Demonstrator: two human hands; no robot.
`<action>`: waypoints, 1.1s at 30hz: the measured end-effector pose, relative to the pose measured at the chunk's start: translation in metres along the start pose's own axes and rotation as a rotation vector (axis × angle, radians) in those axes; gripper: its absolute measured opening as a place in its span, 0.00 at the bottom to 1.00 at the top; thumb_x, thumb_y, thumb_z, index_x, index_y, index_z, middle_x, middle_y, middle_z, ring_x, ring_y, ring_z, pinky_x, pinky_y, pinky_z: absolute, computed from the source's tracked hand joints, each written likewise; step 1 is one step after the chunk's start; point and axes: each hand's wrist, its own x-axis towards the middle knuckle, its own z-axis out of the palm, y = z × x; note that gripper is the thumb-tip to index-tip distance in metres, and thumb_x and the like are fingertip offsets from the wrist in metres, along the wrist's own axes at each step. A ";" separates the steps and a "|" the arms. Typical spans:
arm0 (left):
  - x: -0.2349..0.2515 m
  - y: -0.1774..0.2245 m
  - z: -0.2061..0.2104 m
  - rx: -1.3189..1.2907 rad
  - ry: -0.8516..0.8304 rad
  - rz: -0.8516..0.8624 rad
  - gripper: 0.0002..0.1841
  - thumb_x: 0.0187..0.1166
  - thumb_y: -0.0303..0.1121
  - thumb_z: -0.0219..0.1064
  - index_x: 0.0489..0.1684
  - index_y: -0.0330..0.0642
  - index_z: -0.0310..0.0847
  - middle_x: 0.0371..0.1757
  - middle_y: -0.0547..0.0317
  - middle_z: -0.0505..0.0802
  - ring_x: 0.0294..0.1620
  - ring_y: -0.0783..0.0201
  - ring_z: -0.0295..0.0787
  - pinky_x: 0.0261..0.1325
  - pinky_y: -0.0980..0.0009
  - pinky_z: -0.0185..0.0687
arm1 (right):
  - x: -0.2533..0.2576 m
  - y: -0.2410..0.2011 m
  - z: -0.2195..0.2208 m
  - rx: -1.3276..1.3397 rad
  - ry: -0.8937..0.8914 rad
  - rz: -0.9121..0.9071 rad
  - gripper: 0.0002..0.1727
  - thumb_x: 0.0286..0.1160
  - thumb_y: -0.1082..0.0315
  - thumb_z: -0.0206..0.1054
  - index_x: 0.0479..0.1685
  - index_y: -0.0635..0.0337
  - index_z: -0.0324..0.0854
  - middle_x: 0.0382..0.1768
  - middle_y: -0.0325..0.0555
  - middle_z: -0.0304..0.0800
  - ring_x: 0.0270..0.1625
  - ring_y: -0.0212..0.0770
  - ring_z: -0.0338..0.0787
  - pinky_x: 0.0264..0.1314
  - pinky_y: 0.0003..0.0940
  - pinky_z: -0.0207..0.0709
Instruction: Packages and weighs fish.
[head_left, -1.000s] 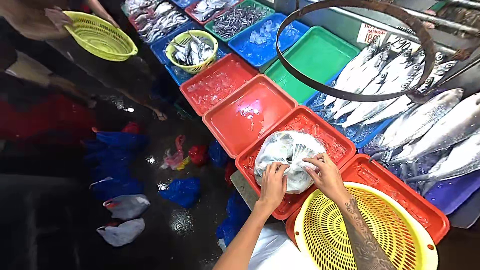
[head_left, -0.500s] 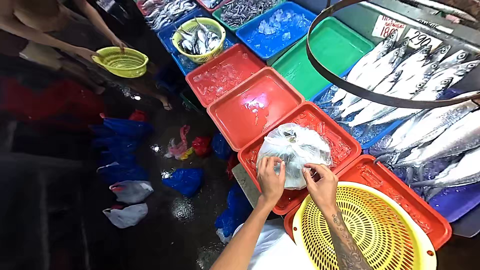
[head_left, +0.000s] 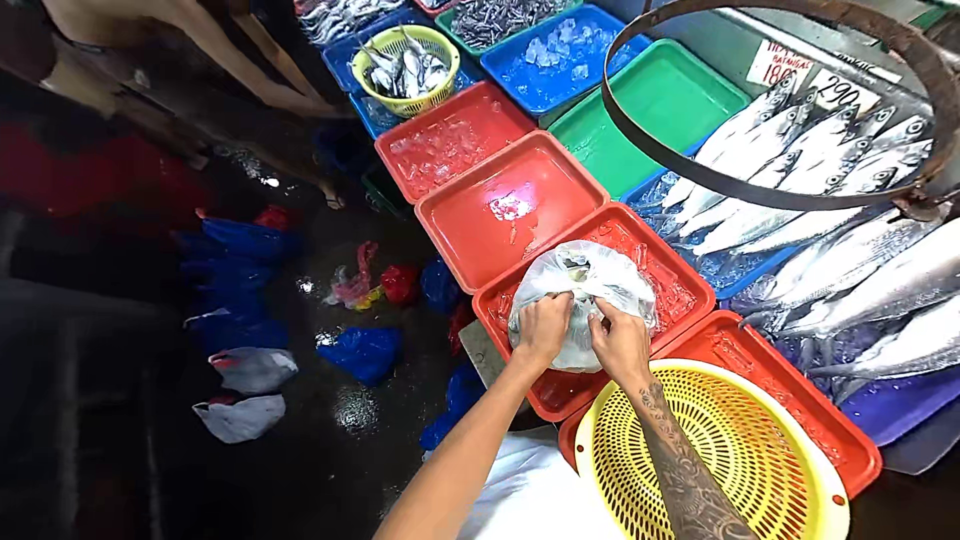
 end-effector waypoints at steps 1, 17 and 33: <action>-0.002 -0.001 -0.005 -0.008 -0.003 0.005 0.14 0.90 0.37 0.59 0.55 0.42 0.91 0.47 0.43 0.95 0.44 0.40 0.94 0.45 0.40 0.85 | 0.002 0.003 0.001 0.013 0.012 -0.008 0.19 0.83 0.64 0.62 0.67 0.58 0.89 0.29 0.52 0.92 0.34 0.52 0.91 0.43 0.55 0.82; -0.015 -0.021 -0.043 -0.281 -0.203 0.168 0.14 0.88 0.38 0.61 0.62 0.44 0.87 0.26 0.55 0.85 0.27 0.56 0.82 0.39 0.53 0.81 | 0.006 0.012 0.004 0.210 -0.054 -0.266 0.14 0.69 0.57 0.75 0.31 0.61 0.86 0.25 0.44 0.83 0.28 0.42 0.82 0.34 0.45 0.77; -0.014 -0.017 -0.042 -0.532 -0.294 0.117 0.09 0.88 0.30 0.61 0.43 0.35 0.85 0.24 0.57 0.82 0.24 0.65 0.76 0.34 0.66 0.74 | -0.002 0.014 0.024 0.213 0.244 -0.208 0.14 0.56 0.63 0.79 0.19 0.59 0.80 0.21 0.43 0.79 0.24 0.42 0.79 0.28 0.44 0.73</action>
